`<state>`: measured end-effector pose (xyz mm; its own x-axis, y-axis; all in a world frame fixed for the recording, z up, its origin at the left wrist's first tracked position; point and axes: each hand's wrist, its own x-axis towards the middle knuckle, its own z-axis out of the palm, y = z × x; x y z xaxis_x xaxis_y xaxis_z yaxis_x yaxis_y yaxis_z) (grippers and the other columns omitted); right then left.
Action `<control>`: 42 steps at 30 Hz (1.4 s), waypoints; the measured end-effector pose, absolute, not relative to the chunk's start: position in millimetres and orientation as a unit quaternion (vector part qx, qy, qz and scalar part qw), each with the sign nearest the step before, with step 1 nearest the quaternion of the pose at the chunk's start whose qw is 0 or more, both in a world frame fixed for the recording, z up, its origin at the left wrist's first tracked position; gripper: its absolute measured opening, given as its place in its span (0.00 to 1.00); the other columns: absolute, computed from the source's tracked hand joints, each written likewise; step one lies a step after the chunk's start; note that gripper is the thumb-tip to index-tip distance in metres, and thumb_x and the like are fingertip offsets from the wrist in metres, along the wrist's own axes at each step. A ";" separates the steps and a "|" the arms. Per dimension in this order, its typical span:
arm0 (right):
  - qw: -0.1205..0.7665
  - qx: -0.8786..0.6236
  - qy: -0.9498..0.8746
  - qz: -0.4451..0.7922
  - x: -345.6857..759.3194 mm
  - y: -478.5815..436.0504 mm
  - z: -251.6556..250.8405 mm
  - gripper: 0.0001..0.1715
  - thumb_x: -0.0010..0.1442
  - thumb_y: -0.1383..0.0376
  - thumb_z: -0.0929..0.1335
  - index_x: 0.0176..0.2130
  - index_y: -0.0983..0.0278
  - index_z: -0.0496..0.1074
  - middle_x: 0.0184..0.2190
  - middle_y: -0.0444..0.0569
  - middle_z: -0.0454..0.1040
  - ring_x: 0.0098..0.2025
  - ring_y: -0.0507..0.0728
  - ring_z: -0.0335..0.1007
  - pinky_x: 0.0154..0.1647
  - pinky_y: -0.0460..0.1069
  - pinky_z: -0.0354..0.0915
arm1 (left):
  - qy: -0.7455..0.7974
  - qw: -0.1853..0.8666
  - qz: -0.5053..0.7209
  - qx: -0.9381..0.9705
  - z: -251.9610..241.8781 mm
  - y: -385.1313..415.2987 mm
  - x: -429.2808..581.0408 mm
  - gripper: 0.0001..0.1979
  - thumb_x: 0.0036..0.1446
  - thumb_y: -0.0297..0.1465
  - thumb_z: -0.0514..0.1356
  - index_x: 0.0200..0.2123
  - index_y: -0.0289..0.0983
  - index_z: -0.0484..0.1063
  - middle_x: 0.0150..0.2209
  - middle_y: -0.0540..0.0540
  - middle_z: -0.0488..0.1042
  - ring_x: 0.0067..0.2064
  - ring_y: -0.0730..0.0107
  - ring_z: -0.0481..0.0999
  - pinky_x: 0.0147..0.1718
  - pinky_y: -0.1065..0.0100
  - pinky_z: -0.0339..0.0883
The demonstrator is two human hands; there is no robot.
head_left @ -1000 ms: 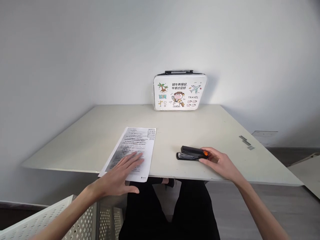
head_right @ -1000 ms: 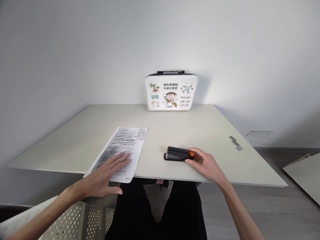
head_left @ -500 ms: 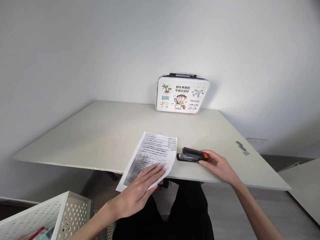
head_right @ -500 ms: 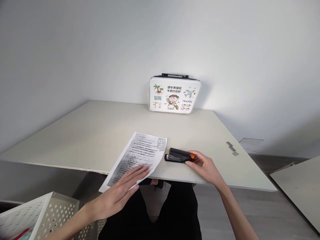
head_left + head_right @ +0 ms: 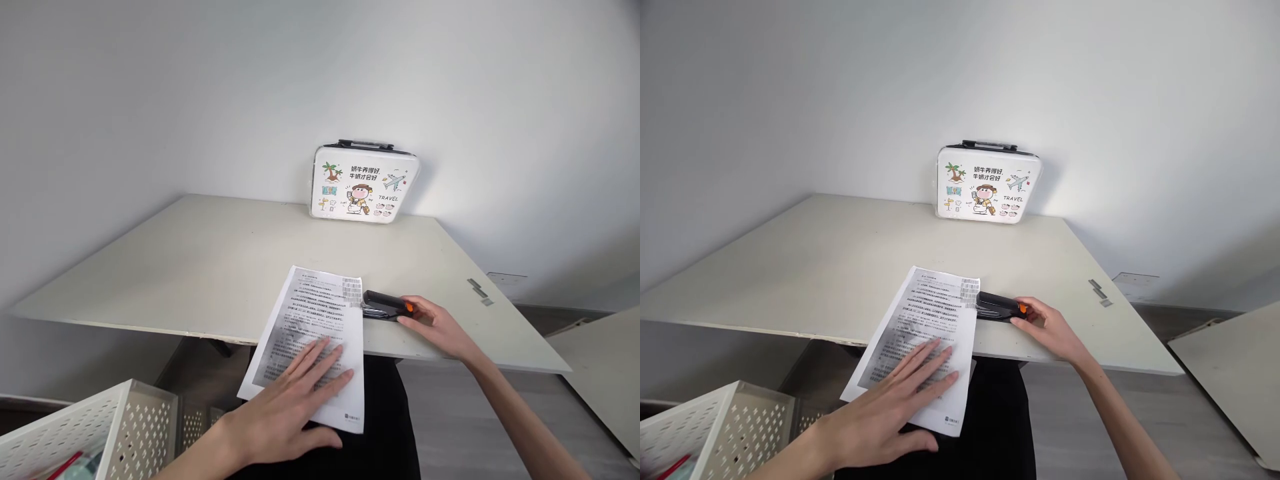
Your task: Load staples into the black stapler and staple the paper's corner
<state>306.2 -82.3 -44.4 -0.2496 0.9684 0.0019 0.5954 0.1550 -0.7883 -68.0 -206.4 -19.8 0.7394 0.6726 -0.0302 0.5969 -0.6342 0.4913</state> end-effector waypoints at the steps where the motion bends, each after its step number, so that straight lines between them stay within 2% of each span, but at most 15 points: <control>1: 0.262 -0.547 -0.715 0.349 308.9 -81.1 -42.5 0.33 0.63 0.39 0.70 0.58 0.56 0.74 0.53 0.52 0.81 0.51 0.65 0.78 0.54 0.57 0.73 | 0.355 0.246 0.080 0.898 -19.6 -202.7 -68.0 0.48 0.68 0.53 0.61 0.78 0.54 0.35 0.79 0.49 0.36 0.78 0.42 0.35 0.74 0.39 0.45; 2: 0.256 -0.544 -0.717 0.351 311.7 -79.6 -40.8 0.33 0.64 0.39 0.69 0.58 0.55 0.74 0.55 0.53 0.80 0.51 0.65 0.78 0.55 0.58 0.73 | 0.361 0.248 0.087 0.895 -18.9 -196.6 -68.3 0.49 0.66 0.56 0.61 0.79 0.53 0.35 0.79 0.49 0.38 0.78 0.42 0.36 0.74 0.39 0.45; 4: 0.246 -0.548 -0.718 0.351 316.1 -75.7 -37.0 0.32 0.66 0.39 0.67 0.59 0.54 0.73 0.56 0.53 0.80 0.47 0.63 0.80 0.55 0.59 0.73 | 0.387 0.239 0.112 0.883 -16.6 -176.6 -69.2 0.45 0.70 0.55 0.56 0.79 0.52 0.36 0.79 0.48 0.42 0.79 0.47 0.37 0.75 0.41 0.45; 6: 0.240 -0.566 -0.716 0.333 317.0 -70.7 -31.9 0.31 0.68 0.39 0.65 0.58 0.54 0.73 0.54 0.53 0.81 0.41 0.61 0.79 0.51 0.58 0.73 | 0.416 0.218 0.138 0.872 -13.9 -146.3 -68.3 0.37 0.74 0.53 0.49 0.79 0.50 0.41 0.78 0.49 0.46 0.79 0.52 0.39 0.75 0.45 0.44; 8: 0.243 -0.590 -0.711 0.295 312.9 -64.8 -24.8 0.30 0.69 0.39 0.63 0.55 0.54 0.75 0.52 0.53 0.82 0.38 0.60 0.78 0.46 0.57 0.73 | 0.420 0.201 0.139 0.874 -13.2 -109.4 -64.2 0.37 0.74 0.54 0.48 0.78 0.49 0.46 0.78 0.49 0.47 0.79 0.52 0.38 0.76 0.46 0.43; 14: 0.248 -0.581 -0.735 0.247 276.2 -48.8 -0.3 0.29 0.71 0.40 0.60 0.52 0.54 0.75 0.56 0.52 0.80 0.50 0.64 0.78 0.46 0.56 0.73 | 0.334 0.186 0.072 0.921 -30.0 -27.8 -37.1 0.42 0.70 0.60 0.48 0.77 0.45 0.51 0.79 0.46 0.42 0.79 0.47 0.32 0.75 0.45 0.32; 16: 0.240 -0.569 -0.747 0.245 260.6 -45.7 4.7 0.28 0.72 0.40 0.60 0.53 0.55 0.75 0.58 0.52 0.79 0.53 0.65 0.77 0.48 0.56 0.73 | 0.334 0.179 0.071 0.923 -36.8 -23.8 -28.6 0.41 0.71 0.60 0.45 0.77 0.44 0.51 0.79 0.46 0.42 0.79 0.46 0.33 0.75 0.44 0.30; 21: 0.203 -0.552 -0.768 0.253 229.8 -37.0 8.5 0.29 0.74 0.42 0.56 0.50 0.56 0.74 0.57 0.52 0.78 0.60 0.65 0.73 0.59 0.58 0.67 | 0.358 0.159 0.078 0.917 -39.9 -37.7 -15.6 0.41 0.71 0.61 0.42 0.77 0.46 0.51 0.79 0.47 0.41 0.79 0.41 0.32 0.74 0.39 0.29; 26: 0.164 -0.548 -0.777 0.261 211.1 -30.7 11.0 0.33 0.75 0.42 0.52 0.43 0.57 0.74 0.54 0.53 0.79 0.59 0.65 0.73 0.58 0.59 0.67 | 0.364 0.163 0.078 0.914 -38.2 -46.6 -9.6 0.43 0.71 0.60 0.41 0.78 0.42 0.49 0.80 0.45 0.38 0.79 0.42 0.31 0.74 0.40 0.27; 29: 0.157 -0.540 -0.788 0.253 203.7 -32.6 14.0 0.32 0.75 0.43 0.52 0.46 0.57 0.74 0.54 0.53 0.79 0.59 0.66 0.72 0.58 0.59 0.67 | 0.368 0.161 0.095 0.911 -41.3 -47.8 -7.6 0.43 0.71 0.60 0.41 0.78 0.41 0.46 0.80 0.45 0.36 0.79 0.44 0.31 0.74 0.40 0.26; 34: 0.137 -0.528 -0.803 0.238 201.1 -37.0 14.8 0.29 0.76 0.45 0.52 0.51 0.54 0.73 0.58 0.50 0.77 0.63 0.65 0.69 0.63 0.60 0.64 | 0.362 0.159 0.104 0.912 -43.9 -47.1 -6.7 0.43 0.71 0.60 0.42 0.79 0.43 0.44 0.80 0.45 0.38 0.79 0.46 0.32 0.75 0.42 0.24; 37: 0.155 -0.512 -0.816 0.218 203.1 -36.9 11.7 0.29 0.77 0.46 0.52 0.52 0.54 0.73 0.61 0.49 0.75 0.64 0.63 0.68 0.63 0.60 0.64 | 0.367 0.158 0.115 0.909 -44.1 -47.4 -6.0 0.42 0.71 0.60 0.42 0.79 0.46 0.43 0.80 0.47 0.39 0.79 0.45 0.33 0.75 0.41 0.24; 42: 0.174 -0.508 -0.820 0.198 204.0 -35.7 7.9 0.27 0.76 0.47 0.53 0.54 0.54 0.72 0.63 0.50 0.73 0.65 0.63 0.67 0.65 0.60 0.63 | 0.387 0.154 0.117 0.901 -45.1 -48.5 -1.3 0.41 0.70 0.61 0.43 0.77 0.46 0.50 0.80 0.46 0.39 0.79 0.40 0.34 0.74 0.38 0.21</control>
<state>204.0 -35.7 7.9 -0.4235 0.9019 0.0850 0.7643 0.4060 -0.5010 -1.3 -48.5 -45.1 0.6728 0.7342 0.0906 0.6622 -0.6523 0.3688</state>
